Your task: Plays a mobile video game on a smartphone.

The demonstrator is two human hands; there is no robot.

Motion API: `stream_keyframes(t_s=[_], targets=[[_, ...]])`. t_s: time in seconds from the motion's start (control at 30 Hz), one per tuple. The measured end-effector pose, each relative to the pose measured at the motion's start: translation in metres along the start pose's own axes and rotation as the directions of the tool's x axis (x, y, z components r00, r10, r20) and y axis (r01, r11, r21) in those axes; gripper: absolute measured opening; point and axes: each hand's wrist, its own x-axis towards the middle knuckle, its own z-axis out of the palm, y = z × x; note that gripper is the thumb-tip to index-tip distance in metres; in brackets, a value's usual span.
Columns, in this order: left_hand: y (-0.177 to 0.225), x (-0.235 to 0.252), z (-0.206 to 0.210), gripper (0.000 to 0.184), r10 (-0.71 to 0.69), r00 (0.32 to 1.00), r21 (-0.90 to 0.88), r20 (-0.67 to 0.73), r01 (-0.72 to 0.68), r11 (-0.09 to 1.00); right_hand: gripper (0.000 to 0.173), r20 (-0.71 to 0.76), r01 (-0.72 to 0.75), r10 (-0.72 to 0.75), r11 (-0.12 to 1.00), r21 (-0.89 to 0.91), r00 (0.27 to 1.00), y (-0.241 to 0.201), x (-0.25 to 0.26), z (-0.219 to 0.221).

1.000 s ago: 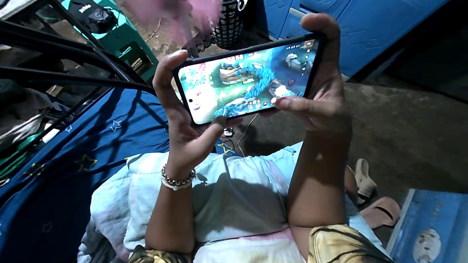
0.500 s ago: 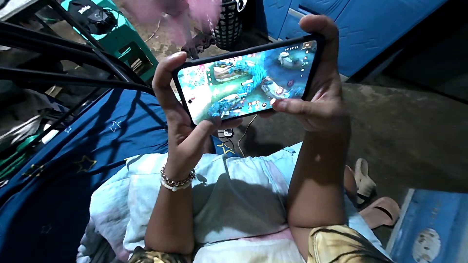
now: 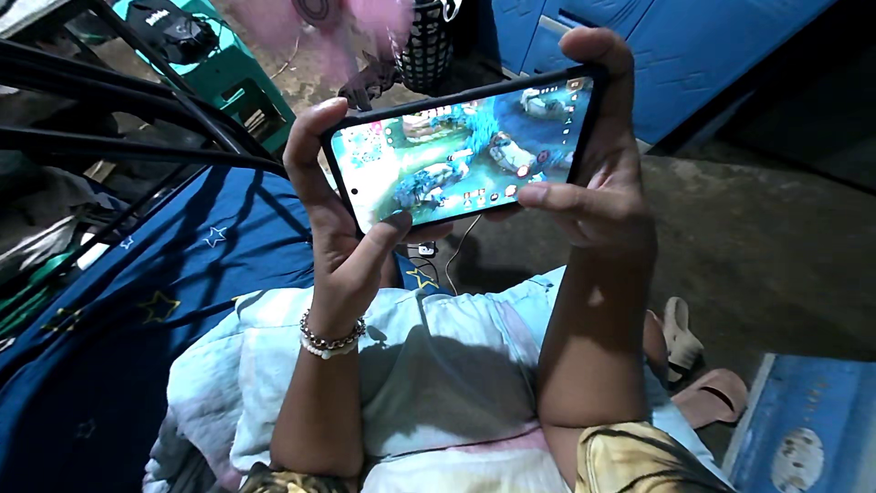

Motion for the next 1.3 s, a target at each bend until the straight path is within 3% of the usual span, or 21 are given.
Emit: stream_keyframes(t_s=[0.37,0.7,1.3], targets=[[-0.0009,-0.0014,0.001,0.085,0.018,1.0,0.073,-0.015,-0.016,0.997,0.086,0.005,-0.034,0.034,0.999,0.017,0.999,-0.0008,-0.0009,0.0014],[-0.0013,-0.0003,0.004,0.067,0.049,0.995,0.122,-0.084,-0.039,0.992,0.08,0.048,-0.043,0.039,0.996,0.074,0.998,-0.0031,-0.0021,0.0015],[-0.0022,0.0003,0.0042,0.07,0.096,0.989,0.192,-0.114,-0.073,0.979,0.079,0.067,-0.041,0.038,0.997,0.058,0.997,-0.003,-0.0013,0.0019]])
